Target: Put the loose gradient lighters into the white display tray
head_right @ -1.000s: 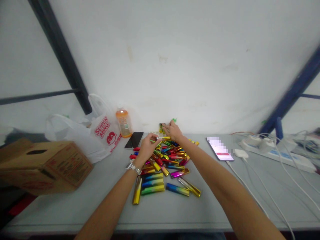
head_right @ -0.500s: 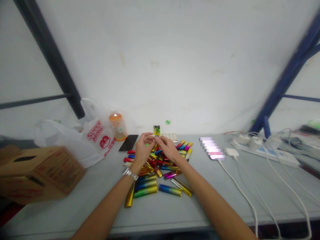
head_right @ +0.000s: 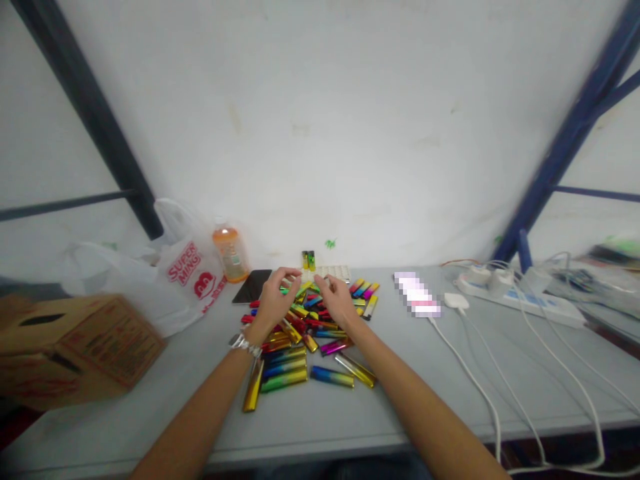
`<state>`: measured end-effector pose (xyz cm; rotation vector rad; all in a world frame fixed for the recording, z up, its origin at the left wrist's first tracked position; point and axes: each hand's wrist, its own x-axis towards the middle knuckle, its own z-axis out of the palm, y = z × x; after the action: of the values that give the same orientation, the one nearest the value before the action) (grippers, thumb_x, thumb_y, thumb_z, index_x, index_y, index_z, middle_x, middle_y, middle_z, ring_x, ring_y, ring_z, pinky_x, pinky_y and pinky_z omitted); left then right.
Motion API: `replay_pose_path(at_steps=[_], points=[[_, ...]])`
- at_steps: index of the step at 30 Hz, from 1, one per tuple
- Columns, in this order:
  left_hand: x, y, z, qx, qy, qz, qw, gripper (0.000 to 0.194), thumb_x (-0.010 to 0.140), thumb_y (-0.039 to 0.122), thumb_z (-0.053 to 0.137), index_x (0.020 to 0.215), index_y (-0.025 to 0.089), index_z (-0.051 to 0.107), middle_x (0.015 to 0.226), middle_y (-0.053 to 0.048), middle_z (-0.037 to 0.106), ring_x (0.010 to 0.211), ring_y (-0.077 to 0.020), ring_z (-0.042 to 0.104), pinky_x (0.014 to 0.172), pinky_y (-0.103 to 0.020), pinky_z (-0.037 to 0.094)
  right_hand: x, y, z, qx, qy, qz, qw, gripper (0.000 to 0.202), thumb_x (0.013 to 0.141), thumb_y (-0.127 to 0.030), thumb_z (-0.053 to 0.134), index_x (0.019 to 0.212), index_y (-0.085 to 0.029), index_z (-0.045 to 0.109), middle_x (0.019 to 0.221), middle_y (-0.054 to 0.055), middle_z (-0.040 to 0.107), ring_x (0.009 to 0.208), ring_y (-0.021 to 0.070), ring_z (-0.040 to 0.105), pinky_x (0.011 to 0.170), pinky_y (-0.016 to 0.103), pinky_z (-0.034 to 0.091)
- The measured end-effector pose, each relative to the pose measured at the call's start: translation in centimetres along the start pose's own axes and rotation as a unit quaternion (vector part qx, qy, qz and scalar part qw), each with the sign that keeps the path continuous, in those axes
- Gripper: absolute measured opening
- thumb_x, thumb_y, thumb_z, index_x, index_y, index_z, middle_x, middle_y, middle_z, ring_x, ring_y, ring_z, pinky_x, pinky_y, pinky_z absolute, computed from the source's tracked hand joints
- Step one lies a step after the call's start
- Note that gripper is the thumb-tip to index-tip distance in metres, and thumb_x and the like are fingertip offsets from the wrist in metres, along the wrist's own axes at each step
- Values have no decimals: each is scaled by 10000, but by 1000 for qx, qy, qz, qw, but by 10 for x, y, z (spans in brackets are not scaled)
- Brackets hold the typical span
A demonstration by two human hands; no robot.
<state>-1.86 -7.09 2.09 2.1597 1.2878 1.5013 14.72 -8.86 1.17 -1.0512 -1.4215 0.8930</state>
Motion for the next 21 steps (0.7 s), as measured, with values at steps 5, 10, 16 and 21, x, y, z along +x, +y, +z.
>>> replay_pose_path(at_steps=[5,10,16,21], points=[[-2,-24,3,120,-88,0,989,129,894,283,537,842,200,622,897,-54,666,913,-211,605,886,-357,481,0,8,0,-121,37,-63,990,338,882,-396,461,600,-224,390,530,-51,375,535,129,373,537,274,271],[-6,-26,3,176,-135,-19,975,145,890,310,563,827,201,636,940,-63,658,967,-223,599,908,-364,466,-2,8,1,-135,70,-78,985,270,856,-306,423,604,-226,367,541,-53,369,554,132,379,560,278,262],[-5,-21,2,202,-144,-38,968,115,874,290,602,899,186,644,993,-79,657,1001,-234,595,915,-365,462,-5,7,0,-123,65,-91,986,448,904,-522,480,601,-221,348,540,-69,304,549,113,324,562,276,259],[-5,-21,2,229,-149,-57,960,132,876,292,608,933,179,645,1045,-86,656,1027,-241,592,930,-365,457,-3,10,1,-134,73,-80,985,419,908,-487,469,605,-217,366,536,-70,329,538,109,338,559,273,261]])
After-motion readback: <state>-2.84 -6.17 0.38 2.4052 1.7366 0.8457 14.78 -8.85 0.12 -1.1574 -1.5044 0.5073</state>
